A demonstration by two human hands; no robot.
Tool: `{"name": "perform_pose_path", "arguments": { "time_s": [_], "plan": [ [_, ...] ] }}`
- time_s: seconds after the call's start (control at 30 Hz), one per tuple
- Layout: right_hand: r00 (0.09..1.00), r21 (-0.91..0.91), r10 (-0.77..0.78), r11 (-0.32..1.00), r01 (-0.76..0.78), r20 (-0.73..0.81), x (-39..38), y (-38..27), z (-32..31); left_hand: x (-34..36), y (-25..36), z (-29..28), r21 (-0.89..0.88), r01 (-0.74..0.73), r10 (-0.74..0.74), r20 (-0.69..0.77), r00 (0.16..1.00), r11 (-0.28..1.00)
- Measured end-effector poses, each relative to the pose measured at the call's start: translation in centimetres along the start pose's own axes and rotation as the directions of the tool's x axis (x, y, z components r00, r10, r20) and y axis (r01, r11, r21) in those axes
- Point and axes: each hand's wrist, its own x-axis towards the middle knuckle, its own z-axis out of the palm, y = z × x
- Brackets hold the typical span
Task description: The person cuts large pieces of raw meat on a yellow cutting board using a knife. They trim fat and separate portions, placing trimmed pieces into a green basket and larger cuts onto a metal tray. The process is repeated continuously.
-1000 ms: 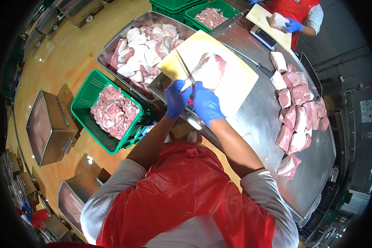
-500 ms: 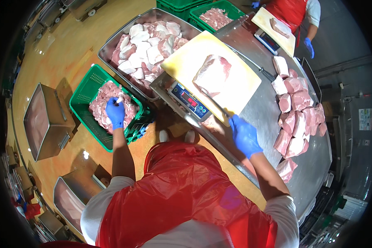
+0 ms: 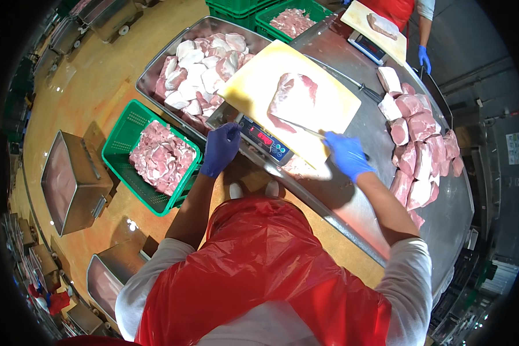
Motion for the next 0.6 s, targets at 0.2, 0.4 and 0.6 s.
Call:
{"name": "perform_pose_path", "arguments": {
  "time_s": [0.2,0.4,0.6],
  "plan": [
    [0.995,-0.003,0.001,1.0,-0.001,-0.103,-3.6,5.5,1.0,-1.8,5.1,3.1,-0.17,0.049,-0.049,0.001,0.999,0.984],
    [0.932,0.451,0.192,0.892,-0.035,-0.307,0.1,-1.5,2.2,0.7,5.8,10.6,-0.239,0.011,0.04,0.207,0.978,0.971],
    [0.933,0.427,0.181,0.904,-0.033,-0.312,2.7,-4.8,1.5,1.1,6.6,11.9,-0.492,0.246,-0.175,0.187,0.967,0.835]
  ]
}}
